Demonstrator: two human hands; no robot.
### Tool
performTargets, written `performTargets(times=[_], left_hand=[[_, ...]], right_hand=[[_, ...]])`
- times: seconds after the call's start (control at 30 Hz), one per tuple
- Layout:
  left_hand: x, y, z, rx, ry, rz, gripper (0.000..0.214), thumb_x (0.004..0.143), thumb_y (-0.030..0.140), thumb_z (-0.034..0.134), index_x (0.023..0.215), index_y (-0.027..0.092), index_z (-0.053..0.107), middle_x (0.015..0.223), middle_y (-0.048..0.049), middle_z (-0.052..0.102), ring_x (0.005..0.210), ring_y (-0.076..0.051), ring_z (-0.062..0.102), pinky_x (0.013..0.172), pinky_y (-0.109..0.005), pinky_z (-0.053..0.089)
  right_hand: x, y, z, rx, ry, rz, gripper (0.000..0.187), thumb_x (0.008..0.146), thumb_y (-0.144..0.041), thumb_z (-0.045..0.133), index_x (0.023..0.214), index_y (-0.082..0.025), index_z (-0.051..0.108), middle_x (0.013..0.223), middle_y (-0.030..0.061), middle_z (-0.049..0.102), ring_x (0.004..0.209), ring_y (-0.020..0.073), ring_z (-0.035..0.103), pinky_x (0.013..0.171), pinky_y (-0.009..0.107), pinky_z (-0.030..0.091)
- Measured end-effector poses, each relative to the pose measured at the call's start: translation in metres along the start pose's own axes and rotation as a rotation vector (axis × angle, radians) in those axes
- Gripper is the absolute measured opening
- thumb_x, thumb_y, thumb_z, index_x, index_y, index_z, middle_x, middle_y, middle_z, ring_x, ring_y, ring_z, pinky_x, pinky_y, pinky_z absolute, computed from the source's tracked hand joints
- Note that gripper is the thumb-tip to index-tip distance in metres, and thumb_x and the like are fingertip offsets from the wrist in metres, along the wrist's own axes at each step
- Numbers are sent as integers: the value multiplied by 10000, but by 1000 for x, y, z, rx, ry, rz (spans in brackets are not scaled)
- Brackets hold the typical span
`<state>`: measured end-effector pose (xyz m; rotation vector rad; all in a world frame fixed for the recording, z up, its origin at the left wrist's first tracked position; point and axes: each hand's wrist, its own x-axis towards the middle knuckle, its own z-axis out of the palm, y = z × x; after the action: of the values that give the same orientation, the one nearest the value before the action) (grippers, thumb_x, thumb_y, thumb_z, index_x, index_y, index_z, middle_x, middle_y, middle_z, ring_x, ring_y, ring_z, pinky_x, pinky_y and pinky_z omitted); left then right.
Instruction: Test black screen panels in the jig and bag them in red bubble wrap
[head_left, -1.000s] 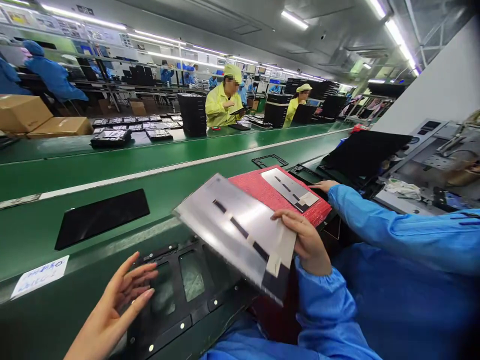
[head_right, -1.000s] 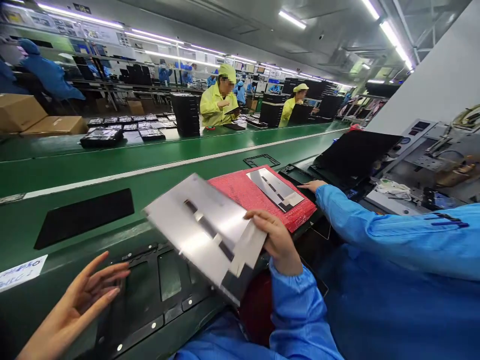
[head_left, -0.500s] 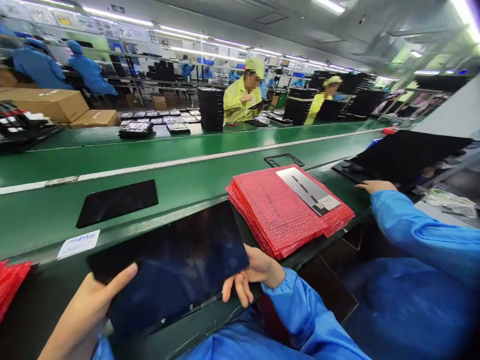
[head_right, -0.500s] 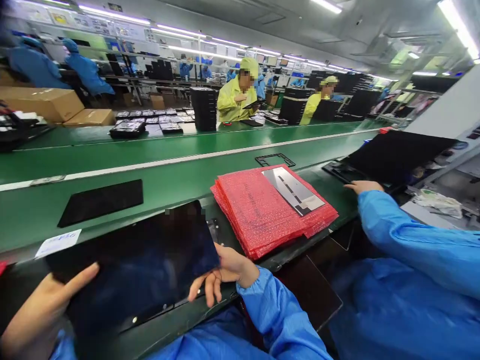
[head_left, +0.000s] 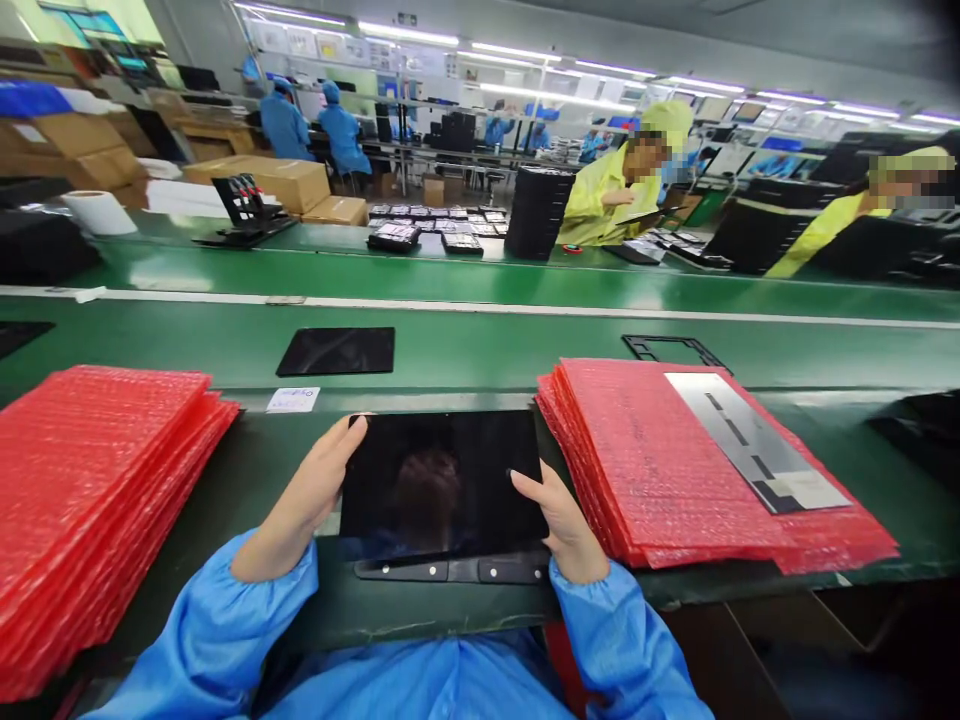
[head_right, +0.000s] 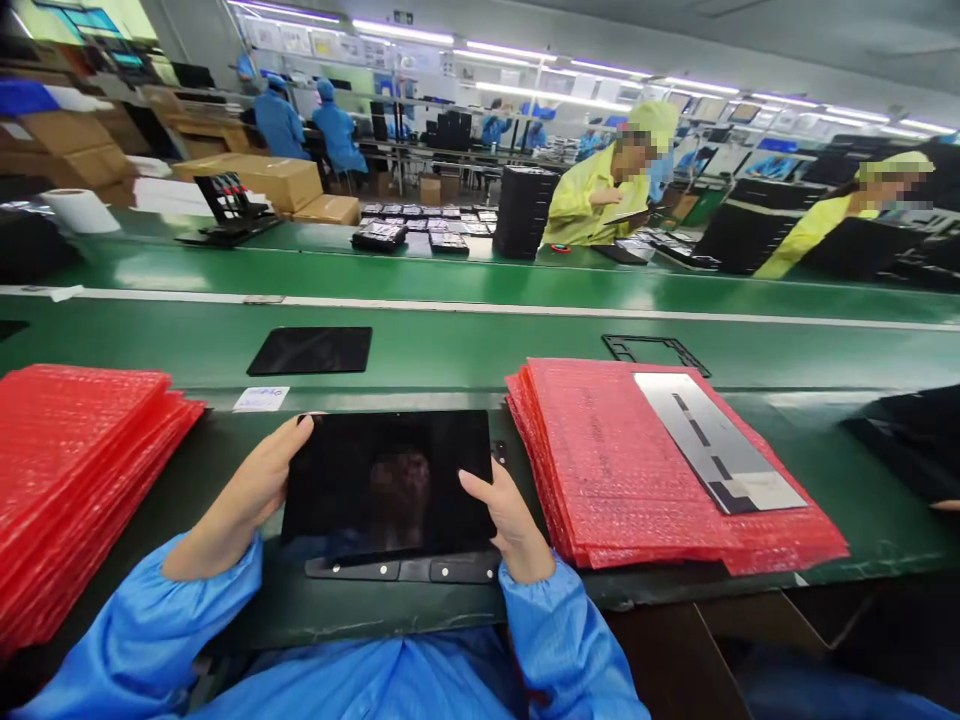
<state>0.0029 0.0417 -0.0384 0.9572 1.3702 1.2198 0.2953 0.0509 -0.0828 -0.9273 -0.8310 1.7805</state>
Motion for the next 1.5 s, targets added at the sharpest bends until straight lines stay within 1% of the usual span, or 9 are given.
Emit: performTargets(times=[0.1,0.23,0.37,0.43,0.6,0.73,1.2,1.33,1.5], left_hand=[[3,4,-6,224,143,181,430,815,528,663,1085,196,695,941,-49,742,850,-212,681,714,-265,528],[1,8,-12,599,248,586,247,870,417,616,974,235,747,1093,-49,736,1050,-240,660,976,-354,494],[-12,9,-7,794,210,876,183,854,289,642,981,268,772,1115,-40,749,1106,-263,657,1055,-425,457],[-26,11,-2,788,3,843,213,872,255,623,1024,284,770,1051,-27,768,993,-242,709,952,-367,532],[-62,37,10,651,-893,615,292,886,189,616,1075,364,752,969,29,782,857,-191,745,818,-259,577],[-70,56,21,480,-1103,517,372,883,135,612,1180,335,714,979,-4,782,868,-207,750,822,-271,590],[-70,50,32,304,-1087,498,351,915,216,590,1255,220,674,1094,-93,754,971,-229,732,844,-276,581],[-69,59,31,102,-885,362,379,935,224,566,1310,250,607,1024,-68,774,886,-213,748,783,-325,609],[-39,81,33,-145,-484,199,237,846,271,672,1048,167,737,931,-78,781,768,-264,752,573,-311,612]], right_hand=[[-3,-2,0,-14,11,-4,513,676,-343,851,1150,-230,691,1045,59,762,913,264,723,868,434,550],[-6,-4,1,-32,13,-52,466,685,-331,845,1119,-238,706,1055,45,758,965,261,709,905,425,535],[-5,-5,5,-66,53,-105,398,689,-352,839,1047,-224,724,981,36,765,947,259,708,903,420,529],[-4,-6,5,-68,83,-133,397,686,-353,839,1038,-215,718,946,29,762,930,254,706,896,413,528],[-2,-8,5,-95,146,-150,331,680,-359,841,932,-207,689,808,-2,727,772,211,688,773,355,538],[-2,-7,3,-110,167,-140,337,643,-377,866,842,-203,657,724,-22,685,659,180,650,667,318,520],[-7,-7,-12,-285,211,-87,245,725,-468,776,867,-288,690,772,33,705,837,304,693,719,435,556],[-1,-5,-12,-254,130,-60,340,790,-562,676,930,-254,701,856,65,747,908,324,710,726,460,574],[5,-3,-1,10,73,78,349,689,-511,767,861,-213,706,834,58,762,962,318,718,742,432,591]])
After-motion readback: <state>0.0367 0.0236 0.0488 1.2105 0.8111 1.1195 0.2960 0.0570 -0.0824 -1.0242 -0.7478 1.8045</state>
